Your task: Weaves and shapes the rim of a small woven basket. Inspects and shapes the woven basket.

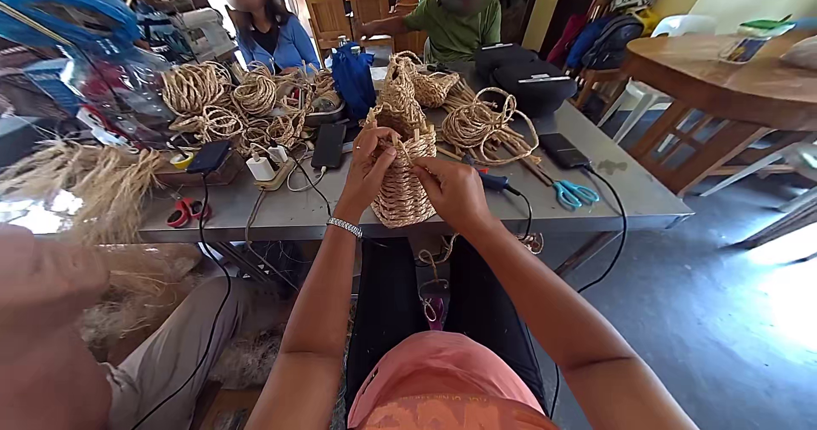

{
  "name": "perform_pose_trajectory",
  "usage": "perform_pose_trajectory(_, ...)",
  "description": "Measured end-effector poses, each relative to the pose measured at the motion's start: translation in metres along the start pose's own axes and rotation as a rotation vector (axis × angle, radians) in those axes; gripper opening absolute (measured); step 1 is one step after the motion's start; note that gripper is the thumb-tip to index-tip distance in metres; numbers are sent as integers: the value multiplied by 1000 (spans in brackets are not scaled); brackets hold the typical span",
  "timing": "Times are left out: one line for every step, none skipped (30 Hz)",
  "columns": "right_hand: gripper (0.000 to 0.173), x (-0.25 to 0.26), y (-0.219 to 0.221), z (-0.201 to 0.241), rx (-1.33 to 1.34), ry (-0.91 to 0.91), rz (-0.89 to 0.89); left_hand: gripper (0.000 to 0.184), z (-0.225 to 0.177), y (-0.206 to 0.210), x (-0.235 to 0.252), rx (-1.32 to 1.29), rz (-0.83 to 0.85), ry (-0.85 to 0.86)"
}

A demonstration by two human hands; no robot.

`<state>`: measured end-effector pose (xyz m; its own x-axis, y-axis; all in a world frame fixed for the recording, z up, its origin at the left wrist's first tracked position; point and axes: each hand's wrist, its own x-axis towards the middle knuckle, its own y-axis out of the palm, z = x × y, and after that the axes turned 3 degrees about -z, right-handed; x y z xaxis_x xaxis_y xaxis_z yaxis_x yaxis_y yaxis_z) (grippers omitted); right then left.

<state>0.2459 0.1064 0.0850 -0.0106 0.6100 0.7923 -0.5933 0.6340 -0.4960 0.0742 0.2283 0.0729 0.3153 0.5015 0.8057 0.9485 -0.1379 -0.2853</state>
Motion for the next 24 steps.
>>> perform_pose_trajectory(27, 0, 1, -1, 1, 3, 2, 37, 1, 0, 0, 12, -3, 13)
perform_pose_trajectory(27, 0, 1, -1, 2, 5, 2, 39, 1, 0, -1, 25, -2, 18)
perform_pose_trajectory(27, -1, 2, -3, 2, 7, 3, 40, 1, 1, -1, 39, -3, 21)
perform_pose_trajectory(27, -1, 4, -4, 4, 9, 4, 41, 1, 2, -2, 46, -6, 26)
perform_pose_trajectory(28, -2, 5, -6, 7, 8, 0, 41, 1, 3, -3, 43, -11, 33)
perform_pose_trajectory(27, -2, 7, -8, 12, 4, -8, 40, 1, 5, -5, 30, -26, 49)
perform_pose_trajectory(27, -3, 9, -9, 13, 0, -16, 40, 1, 7, -6, 17, -48, 68)
perform_pose_trajectory(28, -4, 10, -9, 11, -2, -24, 39, 2, 10, -8, 10, -71, 83)
perform_pose_trajectory(27, -6, 11, -9, 10, -3, -30, 39, 2, 12, -10, 9, -96, 93)
perform_pose_trajectory(27, -8, 12, -8, 11, -3, -32, 38, 0, 14, -12, 15, -119, 98)
perform_pose_trajectory(27, -9, 11, -7, 10, -4, -33, 37, -2, 16, -13, 29, -138, 107)
perform_pose_trajectory(26, -9, 10, -6, 10, -4, -32, 35, -3, 18, -14, 55, -158, 119)
perform_pose_trajectory(25, -10, 9, -5, 12, -3, -34, 34, -3, 19, -13, 86, -179, 132)
perform_pose_trajectory(25, -9, 8, -5, 9, -1, -37, 33, -3, 20, -11, 125, -199, 141)
perform_pose_trajectory(25, -8, 8, -4, 6, 3, -41, 31, -5, 20, -9, 165, -214, 141)
perform_pose_trajectory(25, -8, 8, -4, 4, 8, -43, 28, -7, 20, -7, 199, -221, 130)
perform_pose_trajectory(25, -9, 9, -4, 1, 9, -43, 25, -10, 21, -5, 219, -222, 109)
perform_pose_trajectory(25, -8, 9, -4, -3, 8, -42, 22, -13, 21, -4, 240, -228, 88)
perform_pose_trajectory(26, -8, 10, -4, -9, 7, -41, 23, -16, 20, -1, 255, -233, 63)
perform_pose_trajectory(27, -7, 11, -5, -15, 10, -38, 28, -19, 19, 1, 262, -231, 43)
perform_pose_trajectory(28, -7, 11, -5, -19, 16, -35, 36, -24, 18, 4, 286, -211, 49)
perform_pose_trajectory(28, -7, 11, -4, -21, 20, -31, 46, -29, 16, 8, 316, -181, 73)
perform_pose_trajectory(28, -7, 10, -3, -21, 19, -25, 54, -34, 15, 12, 340, -142, 108)
perform_pose_trajectory(28, -5, 8, -2, -20, 18, -7, 57, -38, 14, 17, 346, -91, 132)
